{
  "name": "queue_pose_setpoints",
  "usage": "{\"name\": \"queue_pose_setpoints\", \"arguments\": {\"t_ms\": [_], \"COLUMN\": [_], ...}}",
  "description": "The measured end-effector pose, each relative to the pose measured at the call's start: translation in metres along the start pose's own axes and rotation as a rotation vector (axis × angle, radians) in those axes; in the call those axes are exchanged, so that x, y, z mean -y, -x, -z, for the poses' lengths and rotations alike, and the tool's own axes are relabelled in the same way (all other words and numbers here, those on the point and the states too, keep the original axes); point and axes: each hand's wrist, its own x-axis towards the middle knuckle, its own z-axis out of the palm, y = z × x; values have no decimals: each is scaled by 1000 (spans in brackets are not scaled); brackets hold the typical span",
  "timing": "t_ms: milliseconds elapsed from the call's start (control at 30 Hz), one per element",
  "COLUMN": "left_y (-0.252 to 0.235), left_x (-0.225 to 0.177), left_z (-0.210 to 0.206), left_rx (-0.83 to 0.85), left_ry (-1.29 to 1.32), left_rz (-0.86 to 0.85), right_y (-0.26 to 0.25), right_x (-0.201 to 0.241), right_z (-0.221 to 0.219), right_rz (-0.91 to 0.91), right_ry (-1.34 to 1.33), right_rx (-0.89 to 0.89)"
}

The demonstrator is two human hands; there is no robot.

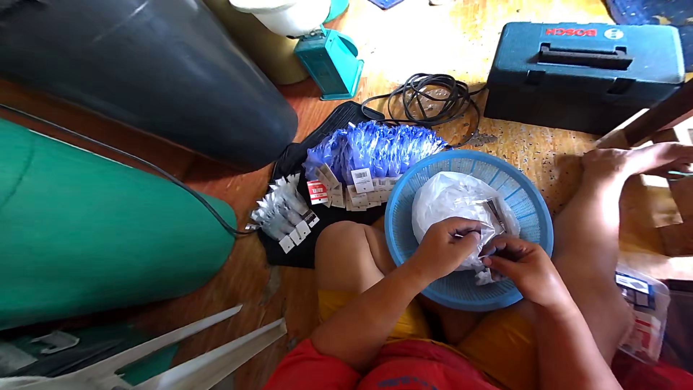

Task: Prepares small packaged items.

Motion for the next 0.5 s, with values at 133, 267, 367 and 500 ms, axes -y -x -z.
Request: {"name": "queue_pose_setpoints", "arguments": {"t_ms": [133,267,367,500], "left_y": [-1,-4,-5,-6], "left_x": [-4,0,2,2], "left_z": [-4,-5,-6,-6], "left_rx": [-109,-162,-212,-231], "left_ry": [-71,-53,-7,20], "left_rz": [-54,-58,-66,-71], "right_y": [0,-1,-1,-2], "right_x": [3,2,1,0], "right_z": [-6,-10,-12,-16], "right_rz": [12,36,31,26], "right_ry": [45,52,85,112], "right_rx": [-30,-52,-59,-57]}}
